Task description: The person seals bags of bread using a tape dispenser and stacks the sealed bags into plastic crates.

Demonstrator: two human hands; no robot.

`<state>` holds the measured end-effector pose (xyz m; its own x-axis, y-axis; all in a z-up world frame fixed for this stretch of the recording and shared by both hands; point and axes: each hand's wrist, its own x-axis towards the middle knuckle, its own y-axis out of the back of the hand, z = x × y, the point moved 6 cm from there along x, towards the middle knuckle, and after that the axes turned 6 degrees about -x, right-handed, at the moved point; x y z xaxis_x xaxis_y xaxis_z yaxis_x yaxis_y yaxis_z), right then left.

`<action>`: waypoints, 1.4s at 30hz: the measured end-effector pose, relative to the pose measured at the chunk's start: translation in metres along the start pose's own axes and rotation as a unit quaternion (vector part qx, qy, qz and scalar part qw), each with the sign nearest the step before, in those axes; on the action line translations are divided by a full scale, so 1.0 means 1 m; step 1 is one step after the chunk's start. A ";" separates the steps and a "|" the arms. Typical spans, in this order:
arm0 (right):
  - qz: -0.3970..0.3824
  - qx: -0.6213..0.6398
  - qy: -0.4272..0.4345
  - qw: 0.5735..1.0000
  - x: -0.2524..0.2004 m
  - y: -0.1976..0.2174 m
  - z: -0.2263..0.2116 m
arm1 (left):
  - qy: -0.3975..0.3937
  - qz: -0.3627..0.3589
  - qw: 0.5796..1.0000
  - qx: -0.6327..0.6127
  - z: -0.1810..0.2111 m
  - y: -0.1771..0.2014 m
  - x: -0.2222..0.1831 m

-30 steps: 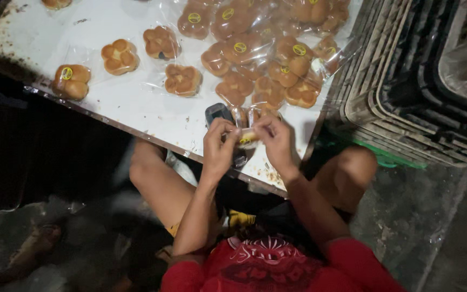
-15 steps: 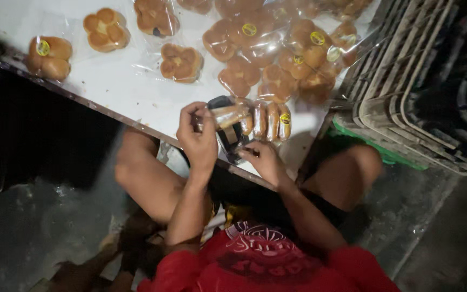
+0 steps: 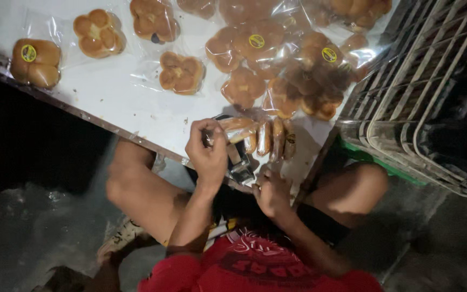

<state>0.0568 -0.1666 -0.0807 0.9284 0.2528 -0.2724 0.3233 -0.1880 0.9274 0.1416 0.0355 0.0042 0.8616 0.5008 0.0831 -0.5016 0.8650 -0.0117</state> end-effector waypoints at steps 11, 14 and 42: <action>0.168 0.468 0.155 0.854 0.064 0.147 -0.023 | -0.132 -0.061 0.988 0.043 0.033 -0.014 -0.015; 0.108 0.503 0.053 0.856 0.086 0.130 -0.034 | -0.242 -0.067 0.968 0.017 0.043 -0.013 -0.018; 0.208 0.340 -0.099 0.912 0.073 0.001 0.123 | 0.272 0.188 0.928 -0.169 -0.270 0.057 0.161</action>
<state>0.1472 -0.2652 -0.1315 0.9896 -0.1388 -0.0369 -0.0882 -0.7902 0.6065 0.2725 0.1737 -0.2522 0.5878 0.6316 -0.5055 -0.8014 0.5398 -0.2574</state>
